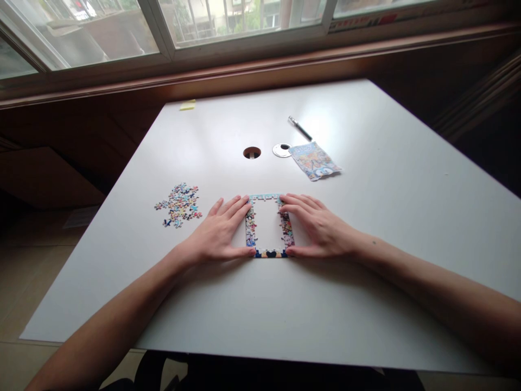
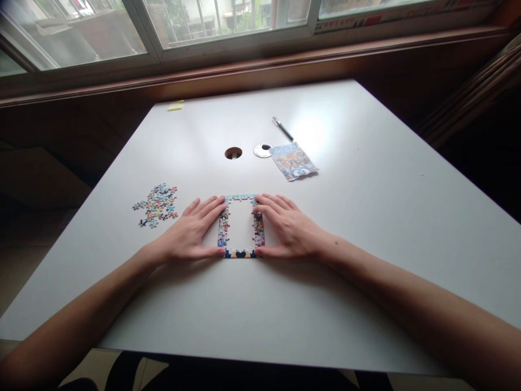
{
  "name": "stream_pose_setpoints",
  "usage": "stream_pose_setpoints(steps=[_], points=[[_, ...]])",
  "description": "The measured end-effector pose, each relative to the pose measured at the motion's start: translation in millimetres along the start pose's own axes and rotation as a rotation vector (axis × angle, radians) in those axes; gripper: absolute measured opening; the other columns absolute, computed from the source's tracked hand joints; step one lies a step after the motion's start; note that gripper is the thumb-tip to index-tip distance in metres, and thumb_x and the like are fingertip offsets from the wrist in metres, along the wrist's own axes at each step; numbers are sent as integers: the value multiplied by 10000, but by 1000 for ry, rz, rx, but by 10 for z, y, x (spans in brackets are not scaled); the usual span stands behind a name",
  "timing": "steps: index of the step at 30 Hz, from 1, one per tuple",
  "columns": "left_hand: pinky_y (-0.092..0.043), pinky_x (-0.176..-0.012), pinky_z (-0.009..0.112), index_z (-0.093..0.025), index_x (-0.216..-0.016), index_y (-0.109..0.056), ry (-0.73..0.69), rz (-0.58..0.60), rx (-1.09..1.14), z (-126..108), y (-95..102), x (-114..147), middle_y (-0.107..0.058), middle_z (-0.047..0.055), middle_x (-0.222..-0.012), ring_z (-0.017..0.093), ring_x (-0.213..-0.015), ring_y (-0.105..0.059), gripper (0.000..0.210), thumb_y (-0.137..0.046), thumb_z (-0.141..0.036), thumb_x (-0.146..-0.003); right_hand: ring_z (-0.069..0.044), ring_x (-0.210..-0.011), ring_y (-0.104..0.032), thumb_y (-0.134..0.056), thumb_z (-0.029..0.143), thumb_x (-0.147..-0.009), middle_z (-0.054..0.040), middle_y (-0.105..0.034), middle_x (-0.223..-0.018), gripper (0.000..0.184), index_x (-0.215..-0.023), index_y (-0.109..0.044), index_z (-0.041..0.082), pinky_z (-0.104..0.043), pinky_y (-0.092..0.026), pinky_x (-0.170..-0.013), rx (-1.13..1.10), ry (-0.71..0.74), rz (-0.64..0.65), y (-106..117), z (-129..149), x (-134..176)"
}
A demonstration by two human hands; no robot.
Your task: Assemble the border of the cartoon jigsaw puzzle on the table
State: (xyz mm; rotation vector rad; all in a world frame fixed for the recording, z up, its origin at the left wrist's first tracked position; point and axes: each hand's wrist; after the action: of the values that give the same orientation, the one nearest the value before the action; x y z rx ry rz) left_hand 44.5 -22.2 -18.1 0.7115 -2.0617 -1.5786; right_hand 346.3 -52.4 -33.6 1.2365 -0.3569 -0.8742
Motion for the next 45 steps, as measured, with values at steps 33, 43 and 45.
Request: stream_pose_setpoints(steps=[33, 43, 45], points=[[-283, -1198, 517, -228, -1426, -457, -32, -250, 23, 13, -94, 6, -410, 102, -1552, 305, -1435, -350, 545, -504, -514, -965, -274, -1200, -524, -583, 257, -915, -117, -596, -1258, 81, -983, -550, 228, -511, -446, -1038, -110, -96, -190, 8, 23, 0], [-368, -1097, 468, -232, -1162, -656, 119, -301, -67, 420, 302, 130, -681, 70, -1193, 261, -1175, -568, 388, -404, -487, -1012, -299, -1143, -558, -556, 274, -905, -99, -629, -1186, 59, -954, -541, 245, -537, -436, -1014, -41, -137, -234, -49, -56, 14], [-361, -1104, 508, -220, -1335, -569, 301, -248, -80, 705, 372, 319, -619, 113, -1334, 323, -1279, -516, 596, -470, -648, -933, -306, -1141, -565, -560, 287, -903, -99, -634, -1179, 70, -956, -539, 247, -542, -438, -1013, -34, -141, -251, -61, -68, 14]])
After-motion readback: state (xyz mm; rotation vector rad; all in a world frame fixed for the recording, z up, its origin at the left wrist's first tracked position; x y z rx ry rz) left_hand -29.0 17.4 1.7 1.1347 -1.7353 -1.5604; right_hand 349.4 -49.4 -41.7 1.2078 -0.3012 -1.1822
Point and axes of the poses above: each hand's wrist, its own x-axis away from the middle knuckle, its own y-axis out of the back of the hand, z = x × y
